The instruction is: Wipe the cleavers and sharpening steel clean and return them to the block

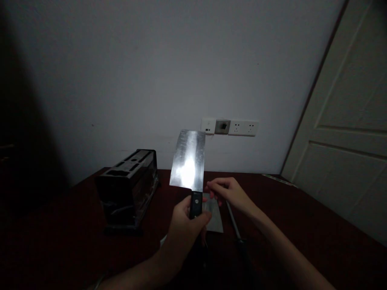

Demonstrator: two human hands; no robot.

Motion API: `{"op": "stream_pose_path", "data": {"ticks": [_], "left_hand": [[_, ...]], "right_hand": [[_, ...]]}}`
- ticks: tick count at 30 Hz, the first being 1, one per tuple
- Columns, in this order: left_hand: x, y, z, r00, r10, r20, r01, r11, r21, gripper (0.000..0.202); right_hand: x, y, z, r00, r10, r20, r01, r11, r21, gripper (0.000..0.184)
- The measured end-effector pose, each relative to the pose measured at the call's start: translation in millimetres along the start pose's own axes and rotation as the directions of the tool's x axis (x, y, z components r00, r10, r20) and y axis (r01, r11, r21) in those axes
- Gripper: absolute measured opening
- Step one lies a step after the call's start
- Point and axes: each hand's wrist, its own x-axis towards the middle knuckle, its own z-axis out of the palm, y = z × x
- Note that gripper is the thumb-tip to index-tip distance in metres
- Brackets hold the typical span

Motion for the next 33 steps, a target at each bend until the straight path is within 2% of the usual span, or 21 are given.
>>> {"op": "stream_pose_path", "data": {"ticks": [5,10,15,22,29,33], "left_hand": [[5.4,-5.1,-2.0,1.0,0.018,0.002,-0.018,0.999,0.045,0.021],[8.5,-10.2,-4.6,0.999,0.025,0.047,-0.027,0.999,0.047,0.017],[8.5,-11.4,-4.1,0.999,-0.016,0.051,0.014,0.999,0.032,0.015],[9.6,-8.1,-4.3,0.999,-0.037,0.04,0.036,0.999,0.035,0.013],[10.0,-7.7,-4.0,0.997,-0.043,0.064,0.046,0.998,-0.035,0.011],[8.3,-4.2,-4.1,0.998,-0.023,0.065,0.023,1.0,-0.003,0.011]], "right_hand": [[-4.0,-11.9,-3.6,0.999,0.03,0.031,-0.034,0.992,0.125,0.037],[-11.1,-19.1,6.5,0.998,-0.006,0.065,0.005,1.0,0.027,0.035],[-13.8,-19.5,19.1,0.998,0.03,0.048,-0.028,0.999,-0.039,0.03],[-11.8,-16.4,23.4,0.997,0.068,0.046,-0.071,0.996,0.059,0.032],[-11.0,-25.0,28.1,0.987,0.157,0.026,-0.159,0.977,0.142,0.03],[-12.8,-26.5,28.8,0.985,0.161,0.056,-0.168,0.973,0.156,0.03]]}}
